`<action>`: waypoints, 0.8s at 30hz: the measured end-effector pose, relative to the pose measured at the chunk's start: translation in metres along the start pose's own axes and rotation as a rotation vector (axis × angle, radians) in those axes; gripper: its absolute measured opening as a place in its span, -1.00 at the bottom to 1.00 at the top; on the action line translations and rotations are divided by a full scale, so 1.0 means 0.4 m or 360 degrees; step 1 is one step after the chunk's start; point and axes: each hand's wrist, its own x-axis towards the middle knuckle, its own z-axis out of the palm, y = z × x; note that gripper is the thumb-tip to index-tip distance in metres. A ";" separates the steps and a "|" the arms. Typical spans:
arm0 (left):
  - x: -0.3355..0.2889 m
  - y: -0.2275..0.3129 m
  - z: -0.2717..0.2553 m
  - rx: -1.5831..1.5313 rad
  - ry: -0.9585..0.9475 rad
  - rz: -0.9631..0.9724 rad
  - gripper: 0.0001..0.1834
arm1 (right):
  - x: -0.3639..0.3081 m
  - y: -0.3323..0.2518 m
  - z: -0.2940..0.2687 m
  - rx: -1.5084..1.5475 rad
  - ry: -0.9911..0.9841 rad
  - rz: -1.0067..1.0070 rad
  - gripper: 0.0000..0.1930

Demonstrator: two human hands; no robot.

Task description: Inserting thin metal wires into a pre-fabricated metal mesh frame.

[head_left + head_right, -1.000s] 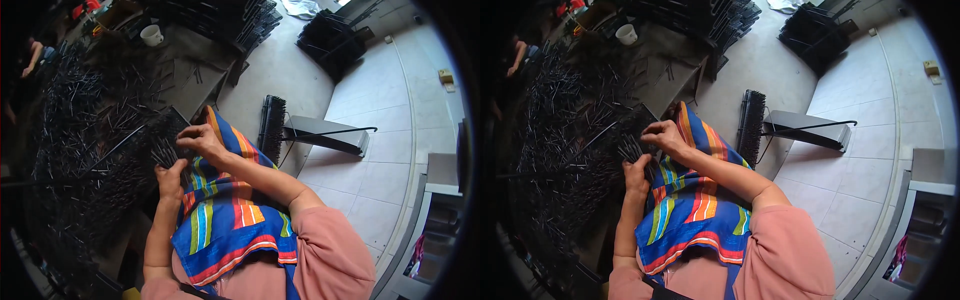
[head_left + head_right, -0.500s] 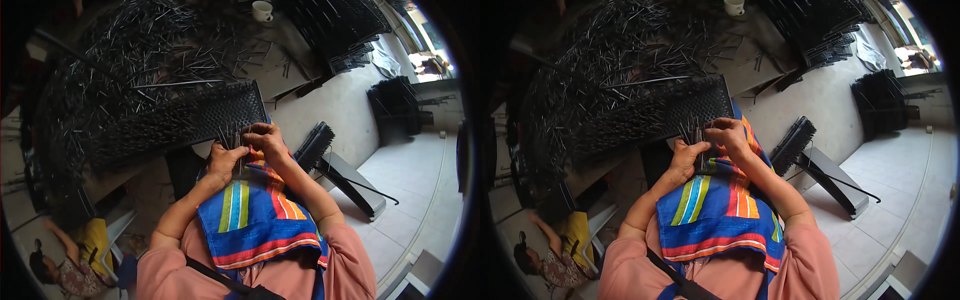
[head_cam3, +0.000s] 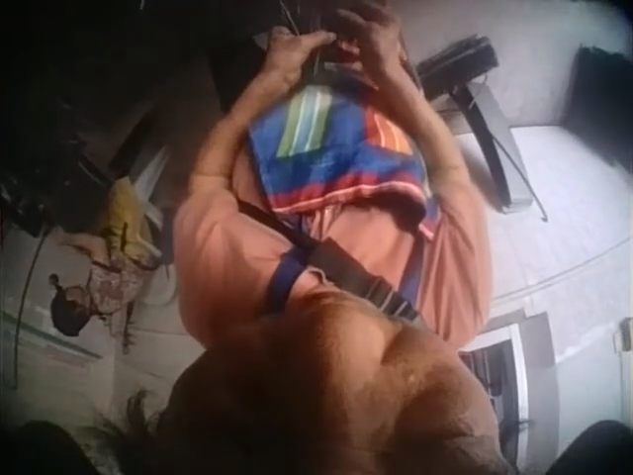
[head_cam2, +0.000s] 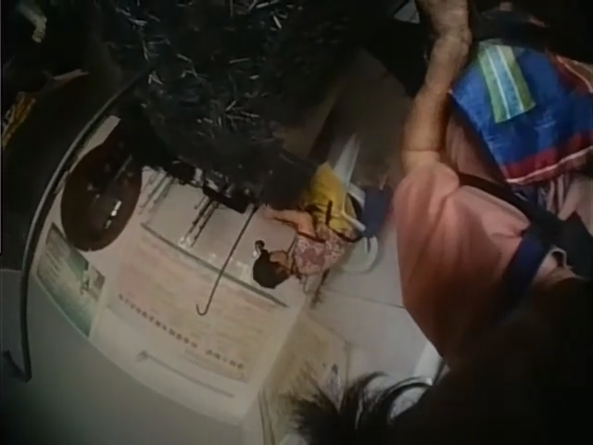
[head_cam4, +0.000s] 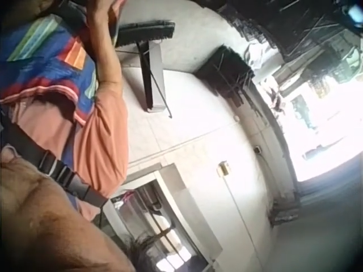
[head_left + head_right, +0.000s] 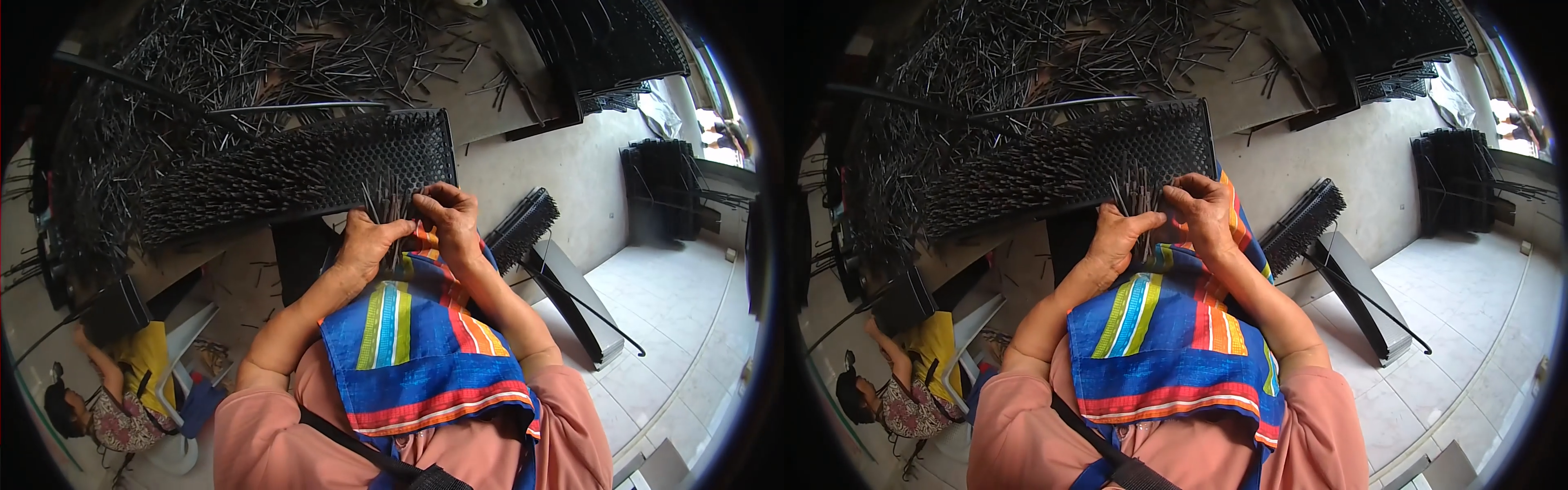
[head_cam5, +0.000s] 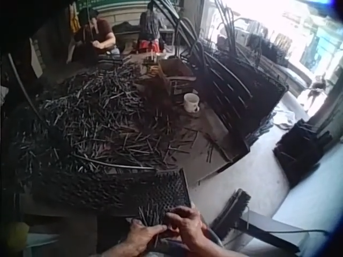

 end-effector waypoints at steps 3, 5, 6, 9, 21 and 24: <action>-0.001 -0.004 -0.024 -0.0119 0.0055 -0.0104 -0.77 | 0.013 -0.006 -0.009 0.0036 0.0096 -0.0058 -0.93; -0.002 -0.022 -0.064 -0.0084 0.0004 -0.0366 -0.77 | 0.024 -0.014 -0.024 0.0255 0.0118 -0.0055 -0.93; -0.004 -0.019 -0.070 -0.0088 0.0007 -0.0365 -0.77 | 0.036 -0.021 -0.033 0.0252 0.0115 -0.0055 -0.93; -0.015 -0.020 -0.090 -0.0124 0.0111 -0.0409 -0.89 | 0.082 -0.059 -0.056 0.0288 0.0213 -0.0472 -0.94; -0.002 0.026 -0.049 -0.0009 0.0102 -0.0052 -0.79 | 0.081 -0.057 0.065 0.0119 -0.0040 0.0164 -0.90; -0.006 0.034 -0.059 -0.0086 0.0008 -0.0081 -0.82 | 0.085 -0.032 0.065 0.0246 0.0038 0.0006 -0.86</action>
